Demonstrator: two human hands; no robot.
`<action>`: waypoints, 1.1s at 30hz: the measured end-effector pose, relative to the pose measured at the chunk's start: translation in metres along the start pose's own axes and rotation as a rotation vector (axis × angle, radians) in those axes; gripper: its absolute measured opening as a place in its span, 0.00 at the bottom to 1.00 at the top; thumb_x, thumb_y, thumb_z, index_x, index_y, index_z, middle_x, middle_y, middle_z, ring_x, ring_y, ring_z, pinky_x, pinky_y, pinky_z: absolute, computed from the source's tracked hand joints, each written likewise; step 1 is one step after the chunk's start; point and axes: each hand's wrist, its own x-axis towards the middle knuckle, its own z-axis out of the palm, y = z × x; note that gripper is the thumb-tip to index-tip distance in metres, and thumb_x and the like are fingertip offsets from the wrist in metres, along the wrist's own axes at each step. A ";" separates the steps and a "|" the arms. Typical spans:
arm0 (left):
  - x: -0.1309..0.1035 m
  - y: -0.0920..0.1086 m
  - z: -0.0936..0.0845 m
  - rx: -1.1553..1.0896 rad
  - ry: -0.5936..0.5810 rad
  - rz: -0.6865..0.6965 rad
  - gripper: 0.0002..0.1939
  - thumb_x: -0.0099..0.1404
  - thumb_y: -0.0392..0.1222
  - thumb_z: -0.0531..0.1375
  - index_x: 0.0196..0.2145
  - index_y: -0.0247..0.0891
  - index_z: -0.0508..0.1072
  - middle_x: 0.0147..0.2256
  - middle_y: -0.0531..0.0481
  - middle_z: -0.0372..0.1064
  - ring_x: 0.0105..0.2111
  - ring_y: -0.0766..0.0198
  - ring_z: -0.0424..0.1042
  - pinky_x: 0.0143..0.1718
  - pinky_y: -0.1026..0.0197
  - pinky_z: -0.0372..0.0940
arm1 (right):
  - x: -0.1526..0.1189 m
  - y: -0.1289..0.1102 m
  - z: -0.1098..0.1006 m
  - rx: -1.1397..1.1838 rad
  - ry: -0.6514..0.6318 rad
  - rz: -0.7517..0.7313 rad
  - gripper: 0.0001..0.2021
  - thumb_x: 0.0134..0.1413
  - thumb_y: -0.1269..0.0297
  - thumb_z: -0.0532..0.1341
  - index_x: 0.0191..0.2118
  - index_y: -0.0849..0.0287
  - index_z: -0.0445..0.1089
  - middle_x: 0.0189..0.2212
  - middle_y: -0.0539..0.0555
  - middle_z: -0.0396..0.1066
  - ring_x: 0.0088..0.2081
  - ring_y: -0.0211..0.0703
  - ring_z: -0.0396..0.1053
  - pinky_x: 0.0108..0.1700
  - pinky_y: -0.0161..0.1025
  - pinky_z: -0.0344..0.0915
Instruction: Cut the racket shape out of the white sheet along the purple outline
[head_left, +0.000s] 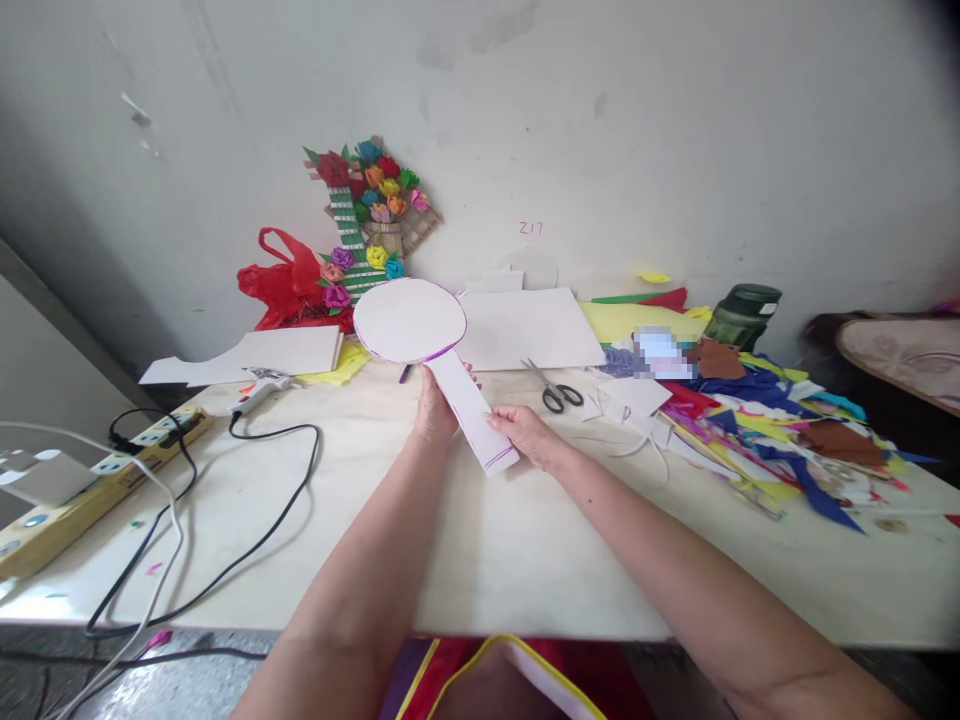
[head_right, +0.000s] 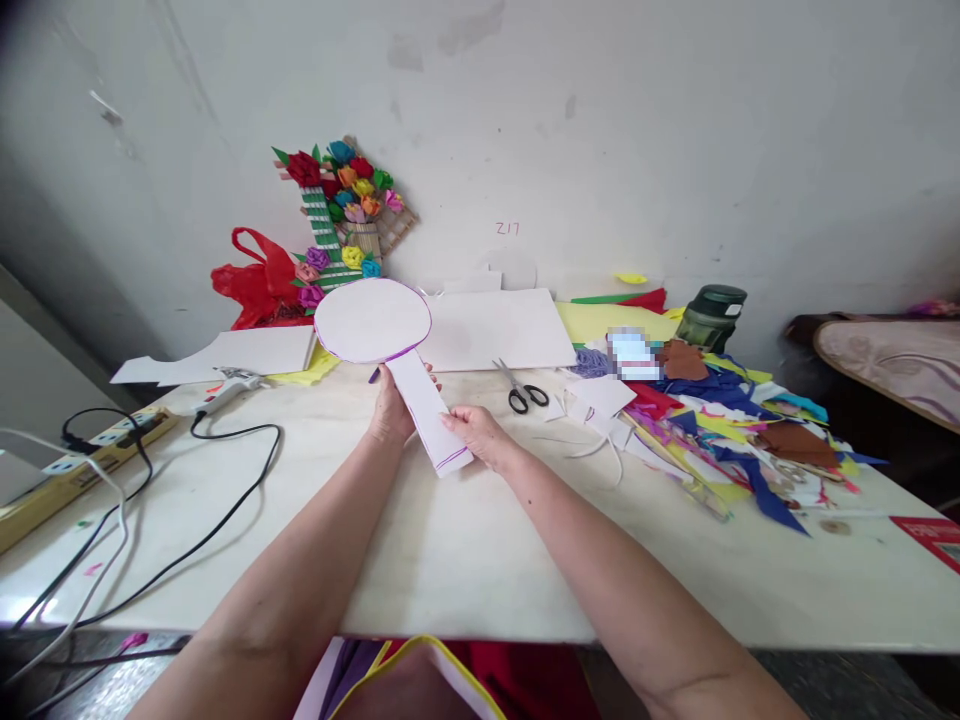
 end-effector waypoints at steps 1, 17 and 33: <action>0.000 0.000 0.001 -0.004 -0.017 0.002 0.31 0.59 0.64 0.43 0.35 0.33 0.71 0.32 0.43 0.71 0.27 0.62 0.71 0.34 0.59 0.66 | 0.001 0.002 0.000 0.035 0.027 0.010 0.15 0.38 0.54 0.64 0.25 0.64 0.67 0.17 0.48 0.67 0.19 0.33 0.62 0.24 0.32 0.58; -0.002 -0.001 0.001 -0.121 -0.026 -0.098 0.25 0.60 0.57 0.51 0.40 0.31 0.70 0.37 0.40 0.72 0.33 0.60 0.72 0.43 0.54 0.65 | 0.005 0.004 -0.007 -0.007 -0.014 -0.026 0.16 0.46 0.52 0.59 0.28 0.63 0.67 0.19 0.49 0.68 0.20 0.33 0.64 0.21 0.30 0.59; 0.002 -0.001 -0.011 0.218 -0.099 -0.069 0.16 0.54 0.47 0.61 0.38 0.34 0.70 0.33 0.43 0.73 0.32 0.58 0.73 0.33 0.59 0.68 | 0.015 0.006 -0.018 -0.186 0.222 -0.041 0.06 0.43 0.65 0.62 0.30 0.62 0.69 0.18 0.49 0.68 0.16 0.32 0.63 0.16 0.29 0.57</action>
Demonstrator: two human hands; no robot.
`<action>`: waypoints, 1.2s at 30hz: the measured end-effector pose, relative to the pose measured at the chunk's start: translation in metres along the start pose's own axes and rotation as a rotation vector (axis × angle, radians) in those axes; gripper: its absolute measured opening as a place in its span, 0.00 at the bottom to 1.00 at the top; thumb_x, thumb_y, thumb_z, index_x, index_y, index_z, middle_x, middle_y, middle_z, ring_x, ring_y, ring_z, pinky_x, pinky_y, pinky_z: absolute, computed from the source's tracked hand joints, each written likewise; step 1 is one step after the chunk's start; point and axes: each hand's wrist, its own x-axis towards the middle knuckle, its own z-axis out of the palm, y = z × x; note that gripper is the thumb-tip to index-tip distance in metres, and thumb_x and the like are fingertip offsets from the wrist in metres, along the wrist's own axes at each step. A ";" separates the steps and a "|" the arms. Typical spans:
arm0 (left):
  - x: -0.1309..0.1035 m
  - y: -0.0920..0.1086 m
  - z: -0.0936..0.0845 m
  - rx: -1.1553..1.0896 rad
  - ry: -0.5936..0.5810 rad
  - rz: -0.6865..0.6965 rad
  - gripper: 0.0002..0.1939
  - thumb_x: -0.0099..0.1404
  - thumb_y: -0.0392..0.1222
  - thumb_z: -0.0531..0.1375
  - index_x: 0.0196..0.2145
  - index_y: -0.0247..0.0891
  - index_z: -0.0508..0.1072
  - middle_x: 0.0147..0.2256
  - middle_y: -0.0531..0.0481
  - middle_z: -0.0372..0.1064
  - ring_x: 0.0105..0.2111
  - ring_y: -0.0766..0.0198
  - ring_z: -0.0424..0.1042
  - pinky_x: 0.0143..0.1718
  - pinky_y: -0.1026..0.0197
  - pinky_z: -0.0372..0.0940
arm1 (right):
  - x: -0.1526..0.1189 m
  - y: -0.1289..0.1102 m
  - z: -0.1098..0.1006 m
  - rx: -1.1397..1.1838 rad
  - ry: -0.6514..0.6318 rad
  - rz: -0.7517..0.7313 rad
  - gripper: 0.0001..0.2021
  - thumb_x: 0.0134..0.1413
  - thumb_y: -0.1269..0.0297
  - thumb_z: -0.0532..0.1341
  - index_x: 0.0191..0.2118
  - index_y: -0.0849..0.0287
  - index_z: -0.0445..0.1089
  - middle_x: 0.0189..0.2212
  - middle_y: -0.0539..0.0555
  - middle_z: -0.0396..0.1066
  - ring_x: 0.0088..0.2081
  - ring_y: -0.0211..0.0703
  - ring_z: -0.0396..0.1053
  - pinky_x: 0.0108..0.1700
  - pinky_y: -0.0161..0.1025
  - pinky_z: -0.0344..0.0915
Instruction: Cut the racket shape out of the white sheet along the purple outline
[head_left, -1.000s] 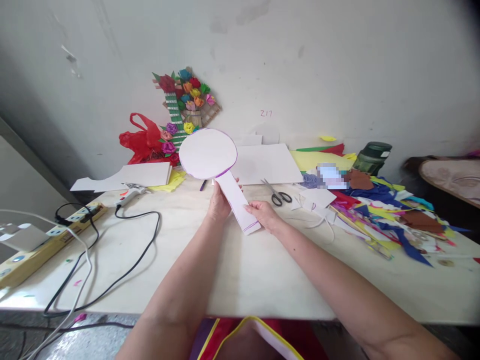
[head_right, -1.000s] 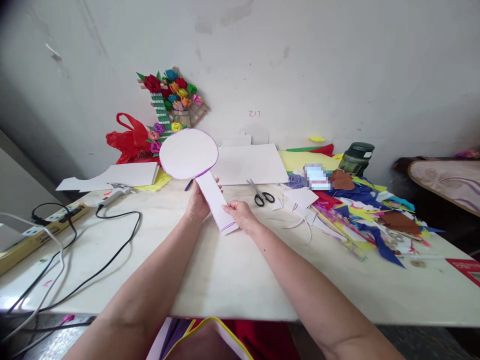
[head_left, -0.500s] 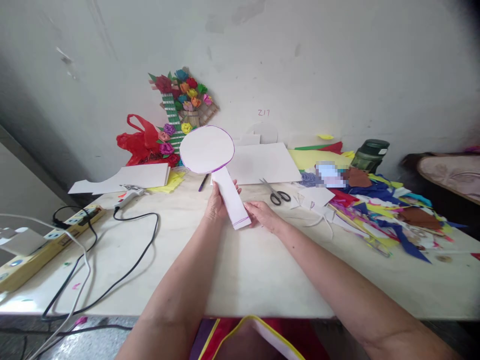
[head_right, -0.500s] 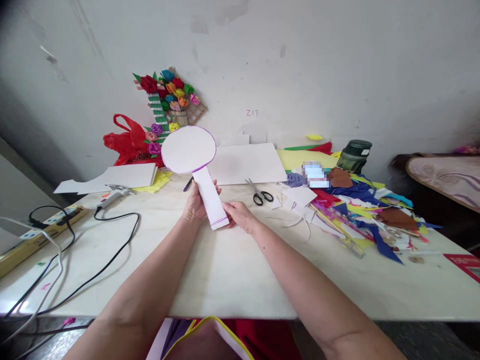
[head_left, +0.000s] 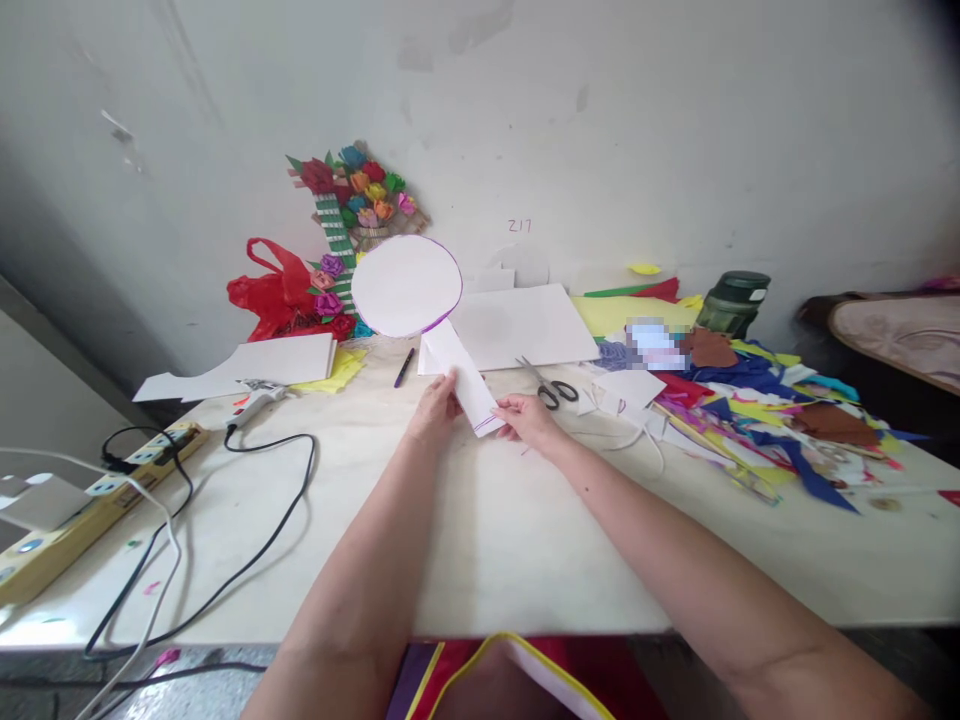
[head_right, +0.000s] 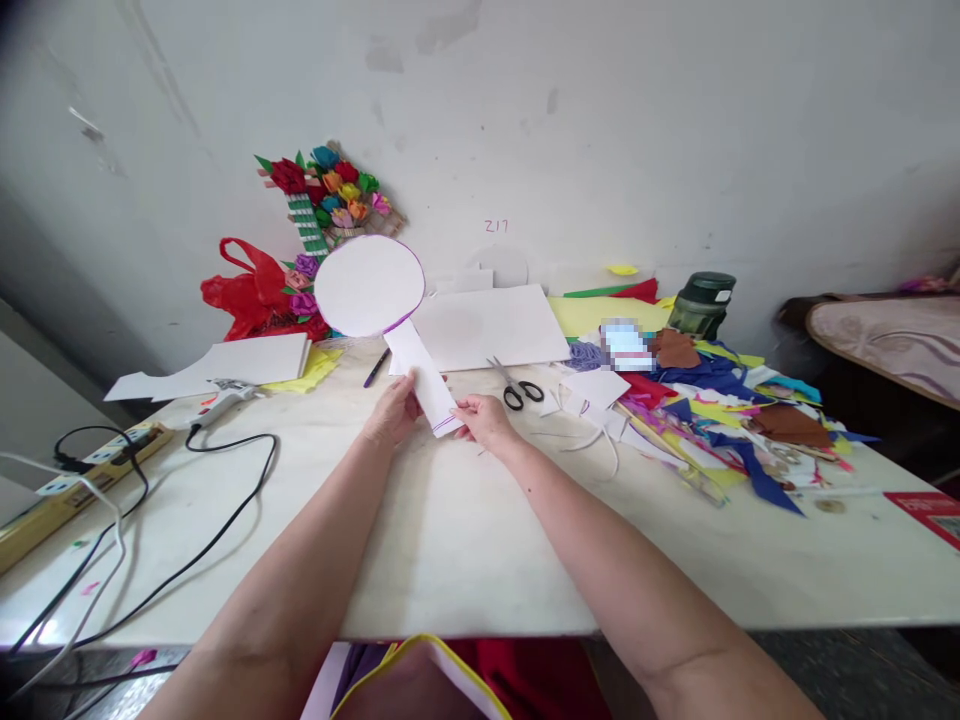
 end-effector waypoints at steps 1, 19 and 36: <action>0.001 -0.001 -0.002 0.046 0.008 -0.015 0.14 0.54 0.45 0.62 0.36 0.33 0.70 0.31 0.44 0.73 0.30 0.60 0.73 0.31 0.60 0.68 | 0.003 0.001 -0.003 -0.020 0.040 -0.010 0.06 0.42 0.65 0.62 0.29 0.61 0.69 0.19 0.49 0.69 0.16 0.33 0.63 0.17 0.30 0.58; 0.008 -0.008 -0.010 -0.011 0.167 0.074 0.13 0.50 0.43 0.65 0.32 0.32 0.69 0.26 0.48 0.71 0.26 0.65 0.72 0.29 0.62 0.69 | 0.009 -0.005 -0.059 -1.343 0.308 0.012 0.15 0.51 0.70 0.51 0.40 0.66 0.71 0.40 0.66 0.67 0.44 0.54 0.63 0.42 0.43 0.58; 0.012 -0.012 -0.012 0.012 0.244 0.116 0.13 0.51 0.40 0.64 0.34 0.34 0.68 0.29 0.49 0.72 0.26 0.66 0.71 0.29 0.63 0.67 | 0.018 -0.009 -0.064 -1.138 0.402 0.030 0.15 0.49 0.62 0.54 0.42 0.57 0.70 0.34 0.60 0.73 0.38 0.48 0.70 0.36 0.39 0.61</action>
